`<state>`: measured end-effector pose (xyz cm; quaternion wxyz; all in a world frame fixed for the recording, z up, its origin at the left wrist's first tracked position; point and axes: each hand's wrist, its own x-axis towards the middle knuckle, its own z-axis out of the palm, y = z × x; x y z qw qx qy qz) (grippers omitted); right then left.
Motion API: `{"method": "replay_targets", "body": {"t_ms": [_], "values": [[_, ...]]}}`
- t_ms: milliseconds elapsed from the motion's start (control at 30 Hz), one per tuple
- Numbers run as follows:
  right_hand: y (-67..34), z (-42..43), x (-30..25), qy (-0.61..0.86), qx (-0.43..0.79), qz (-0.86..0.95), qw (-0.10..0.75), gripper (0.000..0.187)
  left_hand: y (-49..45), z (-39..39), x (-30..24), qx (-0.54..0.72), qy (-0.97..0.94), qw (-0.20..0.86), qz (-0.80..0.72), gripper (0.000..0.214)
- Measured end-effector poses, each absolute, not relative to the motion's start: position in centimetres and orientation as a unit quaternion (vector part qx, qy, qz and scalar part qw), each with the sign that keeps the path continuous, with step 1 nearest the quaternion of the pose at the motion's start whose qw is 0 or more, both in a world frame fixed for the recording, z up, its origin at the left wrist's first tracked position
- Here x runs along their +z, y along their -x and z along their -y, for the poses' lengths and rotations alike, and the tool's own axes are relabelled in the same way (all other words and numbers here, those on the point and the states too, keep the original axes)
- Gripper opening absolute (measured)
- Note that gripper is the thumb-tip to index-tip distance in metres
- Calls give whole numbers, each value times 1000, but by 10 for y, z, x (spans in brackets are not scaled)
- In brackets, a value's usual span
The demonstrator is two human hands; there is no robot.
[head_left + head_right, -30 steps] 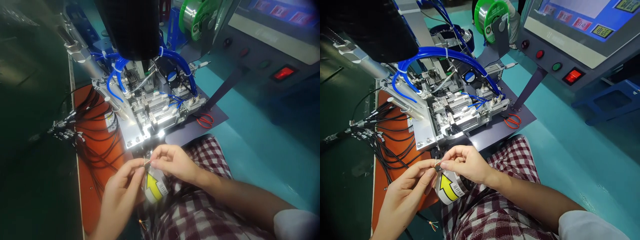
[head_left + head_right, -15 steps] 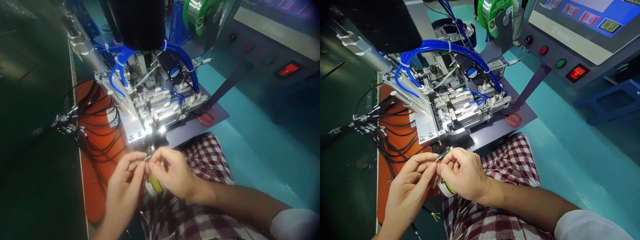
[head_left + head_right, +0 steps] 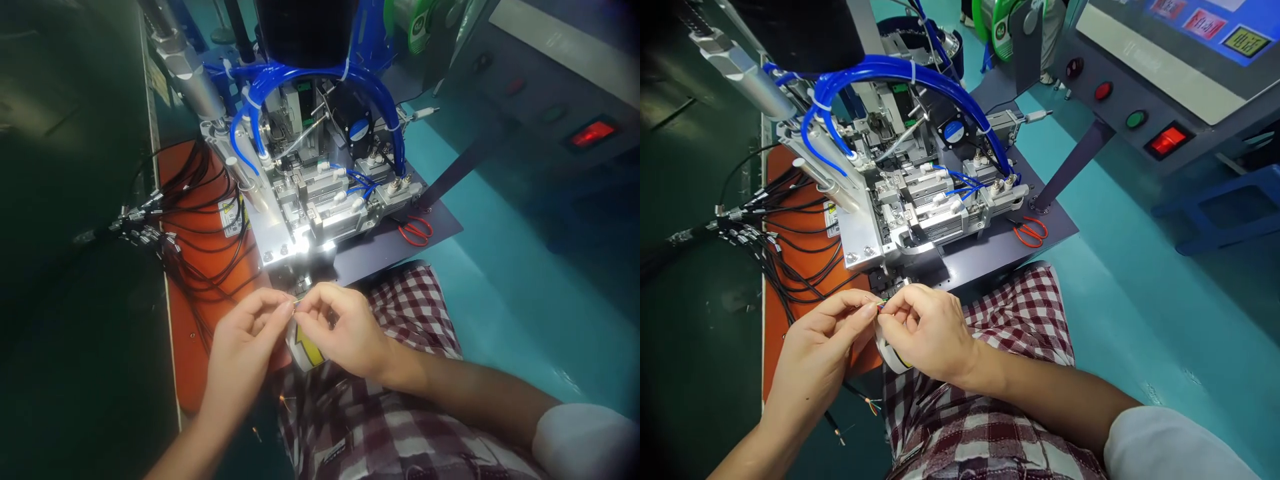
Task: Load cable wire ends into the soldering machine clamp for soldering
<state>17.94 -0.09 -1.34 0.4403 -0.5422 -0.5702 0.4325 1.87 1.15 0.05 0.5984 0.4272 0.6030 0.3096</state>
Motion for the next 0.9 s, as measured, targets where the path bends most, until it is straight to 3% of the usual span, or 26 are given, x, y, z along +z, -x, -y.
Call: {"method": "replay_targets", "body": {"t_ms": [267, 467, 900], "values": [[-199, -14, -2, 497, 595, 459, 435, 15, -18, -13, 1, 299, -406, 601, -620, 40], [-193, -18, -1, 478, 660, 391, 427, 32, -20, -13, 3, 300, -405, 606, -615, 41], [-197, -24, -13, 426, 686, 443, 391, 20, -15, -16, 7, 274, -486, 577, -597, 39]]}}
